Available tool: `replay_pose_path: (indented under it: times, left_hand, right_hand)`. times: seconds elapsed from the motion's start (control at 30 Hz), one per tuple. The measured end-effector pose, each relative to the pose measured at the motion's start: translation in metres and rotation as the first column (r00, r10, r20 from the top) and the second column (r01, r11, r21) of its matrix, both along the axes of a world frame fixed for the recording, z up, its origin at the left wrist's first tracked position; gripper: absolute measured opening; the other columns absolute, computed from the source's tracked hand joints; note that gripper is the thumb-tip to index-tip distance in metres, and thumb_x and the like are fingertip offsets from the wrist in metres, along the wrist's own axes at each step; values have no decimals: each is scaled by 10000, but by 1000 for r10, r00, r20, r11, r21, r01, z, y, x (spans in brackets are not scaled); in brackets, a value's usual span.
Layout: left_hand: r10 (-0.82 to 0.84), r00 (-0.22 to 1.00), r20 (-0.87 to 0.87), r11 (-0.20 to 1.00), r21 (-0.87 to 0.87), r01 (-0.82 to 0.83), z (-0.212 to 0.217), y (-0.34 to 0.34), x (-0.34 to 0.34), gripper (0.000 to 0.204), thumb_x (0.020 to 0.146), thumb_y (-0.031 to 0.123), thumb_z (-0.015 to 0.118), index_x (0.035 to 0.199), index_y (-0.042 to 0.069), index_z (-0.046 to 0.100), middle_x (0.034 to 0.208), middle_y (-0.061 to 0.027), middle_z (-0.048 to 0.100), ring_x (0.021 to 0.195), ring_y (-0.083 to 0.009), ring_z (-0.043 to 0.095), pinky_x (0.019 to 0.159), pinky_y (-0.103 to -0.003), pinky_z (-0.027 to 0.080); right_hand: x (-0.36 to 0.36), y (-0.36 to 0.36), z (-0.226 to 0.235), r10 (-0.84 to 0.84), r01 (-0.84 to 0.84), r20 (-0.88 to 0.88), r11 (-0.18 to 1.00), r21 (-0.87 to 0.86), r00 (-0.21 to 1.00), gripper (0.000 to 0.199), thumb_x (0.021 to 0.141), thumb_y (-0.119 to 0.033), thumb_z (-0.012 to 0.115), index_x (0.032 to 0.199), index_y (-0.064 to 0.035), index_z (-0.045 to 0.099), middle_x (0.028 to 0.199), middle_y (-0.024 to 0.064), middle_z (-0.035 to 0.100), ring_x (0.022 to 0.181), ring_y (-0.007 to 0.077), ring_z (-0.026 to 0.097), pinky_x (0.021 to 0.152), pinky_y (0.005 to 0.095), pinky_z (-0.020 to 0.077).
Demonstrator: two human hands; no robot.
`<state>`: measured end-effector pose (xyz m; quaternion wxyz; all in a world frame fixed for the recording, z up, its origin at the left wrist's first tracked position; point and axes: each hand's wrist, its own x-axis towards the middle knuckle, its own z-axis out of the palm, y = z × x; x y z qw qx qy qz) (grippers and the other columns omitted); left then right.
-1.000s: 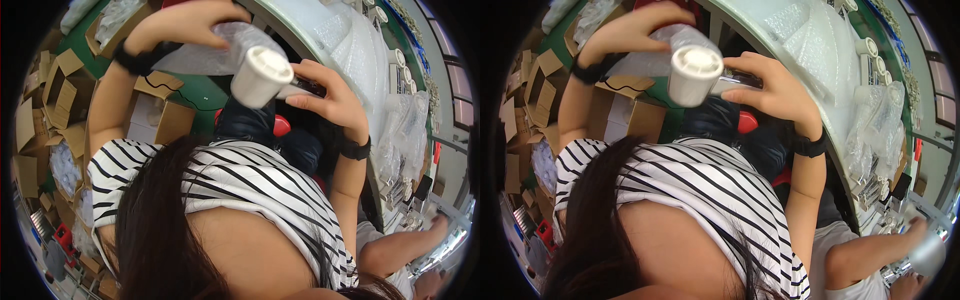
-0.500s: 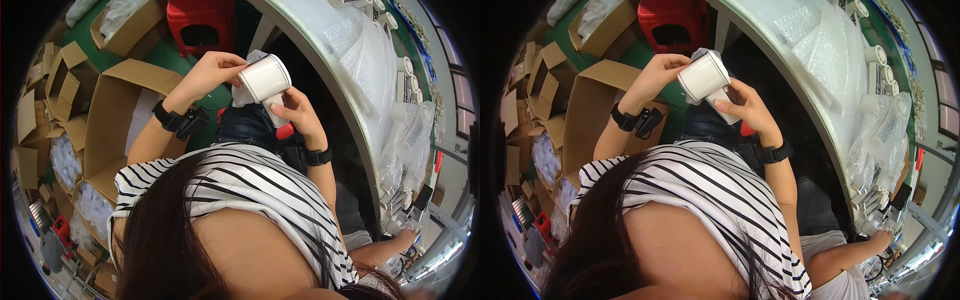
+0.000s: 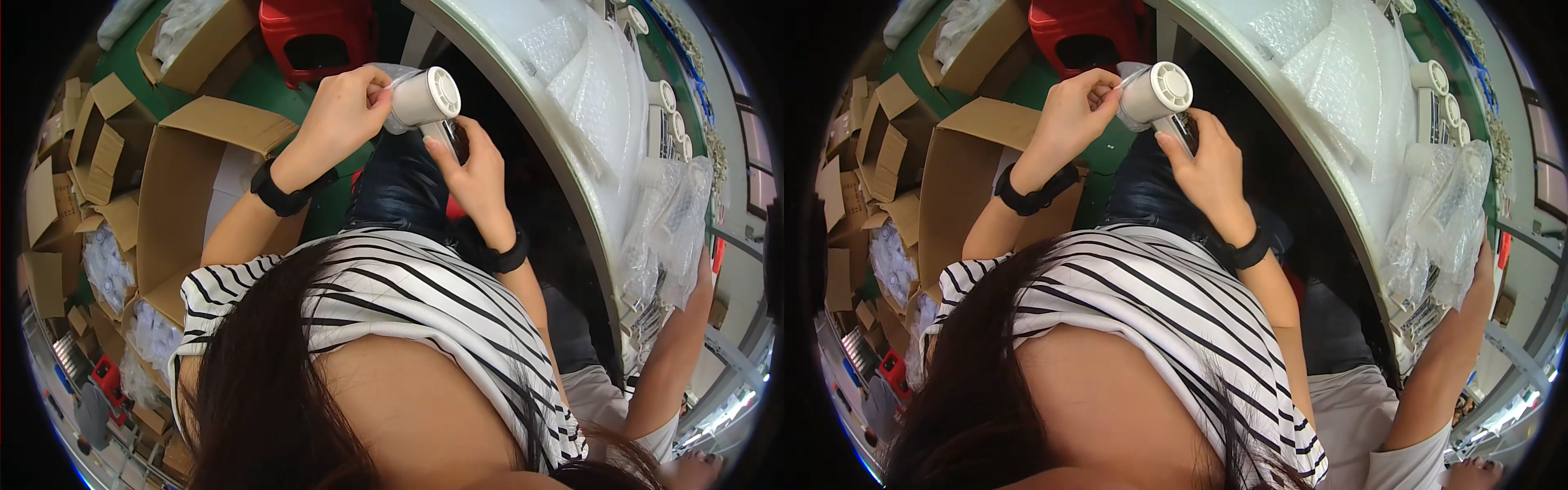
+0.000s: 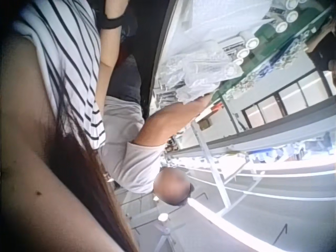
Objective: Packaging hairdryers by wrapping them in bubble wrap and placing them into individual plastic bags.
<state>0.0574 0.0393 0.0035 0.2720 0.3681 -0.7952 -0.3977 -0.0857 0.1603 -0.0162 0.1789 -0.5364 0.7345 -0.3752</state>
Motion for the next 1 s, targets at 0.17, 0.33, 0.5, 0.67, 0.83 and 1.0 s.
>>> replay_pose_path:
  times: [0.17,0.33,0.5,0.67,0.83,1.0]
  left_hand:
    - [29,999,-20,996,-80,-30,3,-2,-2,124,763,75,553,809,-39,571,666,-154,606,584,-250,607,555,-297,471]
    - [-46,994,-99,960,-280,17,-1,-6,-10,100,771,64,549,803,-30,552,698,-144,593,615,-257,598,553,-312,465]
    - [-129,957,-260,940,-339,35,9,1,-15,89,776,51,550,832,-17,536,755,-139,565,654,-259,573,544,-305,455]
    - [-145,967,-210,969,-227,96,13,2,-21,102,759,50,569,840,-2,537,761,-124,537,691,-252,545,597,-305,449]
    - [-379,925,-25,706,-654,272,6,16,-30,126,730,21,583,849,7,544,770,-109,523,742,-252,517,678,-317,428]
    - [-220,972,-78,796,-590,133,0,13,-24,165,717,-31,576,874,5,540,798,-116,532,755,-255,517,670,-316,420]
  right_hand:
    - [17,-3,2,8,-14,-117,999,-52,993,400,721,-247,664,999,2,519,845,168,585,732,296,590,627,337,470]
    - [-1,-6,16,159,-151,-317,987,50,935,414,692,-253,679,977,-11,501,821,153,575,729,322,578,573,356,470]
    - [-22,-19,30,252,-193,-309,958,211,917,392,678,-233,679,961,-26,506,832,149,573,721,324,573,589,372,468]
    - [-26,-24,32,201,-179,-333,979,96,921,384,666,-212,677,970,-40,519,823,152,574,729,342,562,618,386,465]
    - [-28,-38,24,172,-146,-278,983,111,945,441,654,-218,685,988,0,497,843,142,586,688,300,583,606,351,476]
    - [-30,-38,14,-72,23,363,990,139,929,546,693,-122,683,1144,10,405,888,141,602,709,202,594,644,282,466]
